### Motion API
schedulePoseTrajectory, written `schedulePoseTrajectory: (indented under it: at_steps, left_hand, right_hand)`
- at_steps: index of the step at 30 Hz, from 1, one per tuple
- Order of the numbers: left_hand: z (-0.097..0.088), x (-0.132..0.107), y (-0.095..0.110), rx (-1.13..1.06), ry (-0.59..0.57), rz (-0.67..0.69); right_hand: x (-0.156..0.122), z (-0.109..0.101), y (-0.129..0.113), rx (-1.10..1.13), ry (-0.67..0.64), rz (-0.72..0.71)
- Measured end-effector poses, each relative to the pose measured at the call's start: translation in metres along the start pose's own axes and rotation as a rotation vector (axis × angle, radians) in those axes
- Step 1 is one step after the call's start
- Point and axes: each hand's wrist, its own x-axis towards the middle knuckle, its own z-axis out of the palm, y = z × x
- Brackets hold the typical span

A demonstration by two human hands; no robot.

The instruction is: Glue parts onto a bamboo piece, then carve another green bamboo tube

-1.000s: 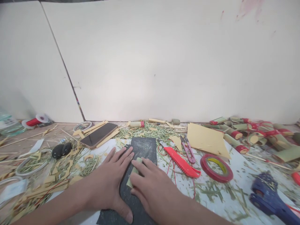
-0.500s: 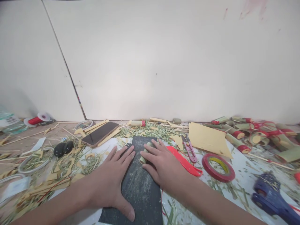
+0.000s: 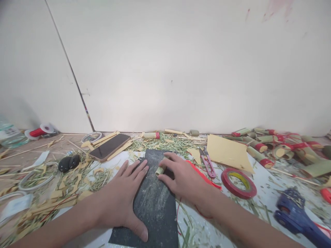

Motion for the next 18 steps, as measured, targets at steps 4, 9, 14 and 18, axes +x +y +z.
schedulePoseTrajectory:
  at_steps: [4, 9, 14, 18]
  left_hand:
    - [0.001, 0.000, 0.001, 0.011, 0.010, -0.005]
    - [0.003, 0.001, -0.001, 0.026, 0.009, 0.003]
    - [0.003, 0.002, -0.001, 0.028, -0.002, -0.009]
    - [0.001, 0.002, 0.001, 0.014, -0.011, -0.012]
  right_hand:
    - [0.001, 0.001, -0.002, 0.014, -0.119, -0.185]
    - [0.001, 0.002, -0.003, -0.075, -0.004, -0.096]
    - [0.000, 0.000, -0.007, -0.013, -0.091, -0.203]
    - [0.003, -0.003, -0.011, -0.004, -0.065, -0.019]
